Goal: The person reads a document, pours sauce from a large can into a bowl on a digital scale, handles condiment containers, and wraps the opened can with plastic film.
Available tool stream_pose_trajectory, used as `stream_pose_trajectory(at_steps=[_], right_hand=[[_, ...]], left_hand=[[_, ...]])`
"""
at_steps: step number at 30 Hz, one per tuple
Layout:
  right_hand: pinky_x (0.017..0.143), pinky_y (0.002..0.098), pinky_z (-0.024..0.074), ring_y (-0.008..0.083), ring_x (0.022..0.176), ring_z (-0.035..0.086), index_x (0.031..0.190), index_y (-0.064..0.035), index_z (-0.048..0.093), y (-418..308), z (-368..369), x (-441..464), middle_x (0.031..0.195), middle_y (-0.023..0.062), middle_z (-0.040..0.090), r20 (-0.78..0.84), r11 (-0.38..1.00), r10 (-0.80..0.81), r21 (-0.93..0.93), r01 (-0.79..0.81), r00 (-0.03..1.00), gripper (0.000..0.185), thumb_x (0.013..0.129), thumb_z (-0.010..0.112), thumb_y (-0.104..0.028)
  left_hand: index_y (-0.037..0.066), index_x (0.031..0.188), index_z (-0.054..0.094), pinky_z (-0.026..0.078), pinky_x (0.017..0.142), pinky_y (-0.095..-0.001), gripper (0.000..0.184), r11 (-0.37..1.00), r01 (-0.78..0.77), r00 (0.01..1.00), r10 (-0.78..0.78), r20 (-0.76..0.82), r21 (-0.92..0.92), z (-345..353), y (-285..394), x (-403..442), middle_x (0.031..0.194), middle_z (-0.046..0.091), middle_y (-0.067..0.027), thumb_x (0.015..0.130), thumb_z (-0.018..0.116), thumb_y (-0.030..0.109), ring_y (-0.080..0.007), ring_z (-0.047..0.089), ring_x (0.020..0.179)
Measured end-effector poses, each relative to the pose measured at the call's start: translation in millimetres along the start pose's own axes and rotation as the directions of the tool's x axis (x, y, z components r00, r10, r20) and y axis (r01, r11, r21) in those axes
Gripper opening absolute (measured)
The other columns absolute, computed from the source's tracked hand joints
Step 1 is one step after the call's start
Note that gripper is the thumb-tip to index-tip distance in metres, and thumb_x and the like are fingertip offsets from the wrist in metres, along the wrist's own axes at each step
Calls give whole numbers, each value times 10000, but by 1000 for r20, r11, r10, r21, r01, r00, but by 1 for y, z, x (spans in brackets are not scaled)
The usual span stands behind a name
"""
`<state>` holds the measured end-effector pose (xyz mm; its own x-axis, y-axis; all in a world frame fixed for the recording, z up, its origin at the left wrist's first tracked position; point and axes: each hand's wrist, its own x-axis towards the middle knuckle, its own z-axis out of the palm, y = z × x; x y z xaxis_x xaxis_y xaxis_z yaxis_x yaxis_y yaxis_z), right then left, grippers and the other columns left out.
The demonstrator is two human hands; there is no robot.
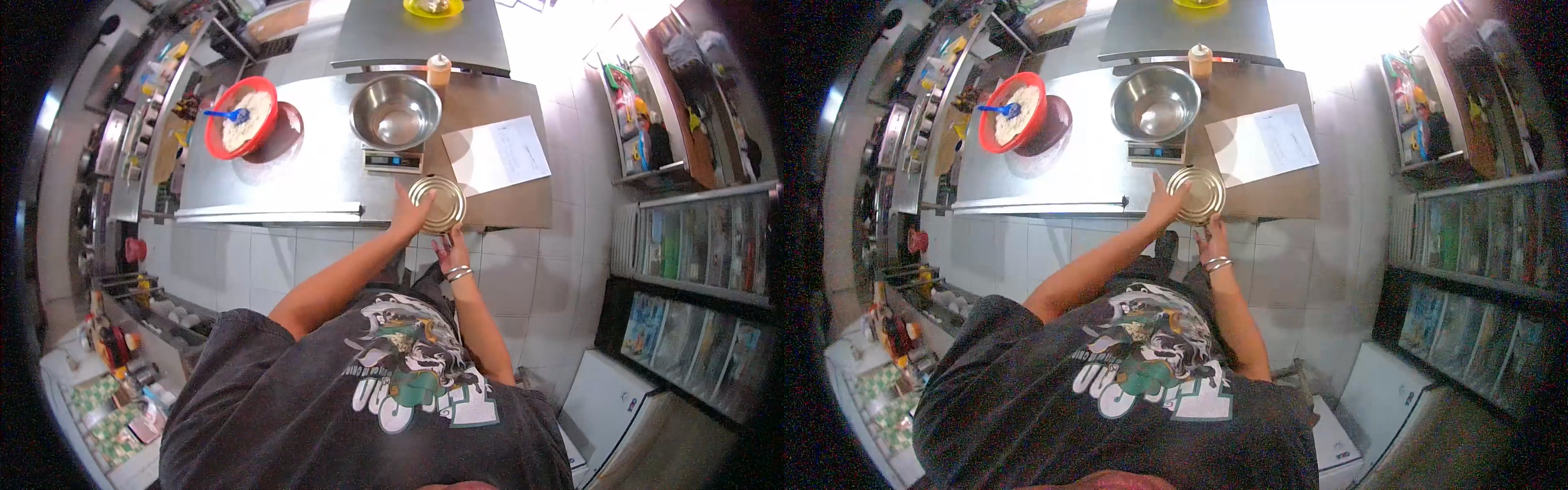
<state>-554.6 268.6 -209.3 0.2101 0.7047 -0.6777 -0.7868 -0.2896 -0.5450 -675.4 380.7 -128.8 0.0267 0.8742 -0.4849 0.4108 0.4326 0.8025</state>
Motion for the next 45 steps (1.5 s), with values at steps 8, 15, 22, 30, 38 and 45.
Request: stream_pose_trajectory(at_steps=[8, 15, 22, 30, 38, 45], right_hand=[[1021, 507, 494, 211, 1202, 498, 1316, -168, 530, 12, -26, 2, 1285, -5, 550, 211, 992, 12, 117, -37, 977, 469, 938, 719, -373], [1053, 627, 457, 185, 1166, 562, 1263, -155, 536, 26, -23, 22, 1202, 3, 588, 84, 995, -36, 97, 28, 996, 335, 962, 677, -190], [1130, 648, 403, 302, 1269, 558, 1279, -59, 549, -4, -10, -4, 1306, 97, 628, 225, 991, -88, 119, 62, 970, 350, 958, 653, -151], [1165, 678, 314, 337, 1345, 506, 1398, -91, 501, -63, 4, -56, 1439, 99, 557, 308, 991, -134, 32, 130, 942, 483, 972, 624, -284], [1109, 692, 386, 392, 1352, 491, 1468, -90, 432, -181, 72, -80, 1437, 151, 550, 383, 946, -224, -134, 294, 896, 613, 913, 671, -190], [1066, 707, 421, 414, 1321, 509, 1493, -68, 359, -253, 160, -59, 1455, 188, 507, 326, 923, -225, -230, 308, 918, 613, 927, 594, -103]], left_hand=[[219, 1625, 64, 369, 972, -684, 1011, 798, 390, 908, -415, 49, -459, -49, -34, -16, 1616, 282, -152, 887, 576, 681, -419, 423, 1344], [224, 1608, 185, 178, 1108, -720, 963, 345, 273, 739, -673, -34, -898, -145, -169, 30, 1672, 145, -127, 870, 458, 778, -378, 242, 1486], [153, 1596, 217, 90, 1106, -758, 806, 145, 86, 582, -810, -68, -986, -202, -207, 59, 1668, 204, -109, 978, 374, 646, -414, 140, 1526], [139, 1574, 247, 336, 1118, -669, 778, 50, -203, 101, -992, -72, -978, -231, -127, 123, 1585, 331, -221, 998, 245, 661, -485, 416, 1378], [118, 1565, 288, 418, 1062, -627, 802, 220, 104, -71, -971, -228, -970, -221, -152, 140, 1459, 456, -268, 1002, 179, 679, -480, 522, 1281], [107, 1524, 376, 412, 1040, -616, 796, 300, 119, -128, -941, -314, -946, -218, -161, 146, 1430, 488, -280, 998, 238, 689, -468, 516, 1279]])
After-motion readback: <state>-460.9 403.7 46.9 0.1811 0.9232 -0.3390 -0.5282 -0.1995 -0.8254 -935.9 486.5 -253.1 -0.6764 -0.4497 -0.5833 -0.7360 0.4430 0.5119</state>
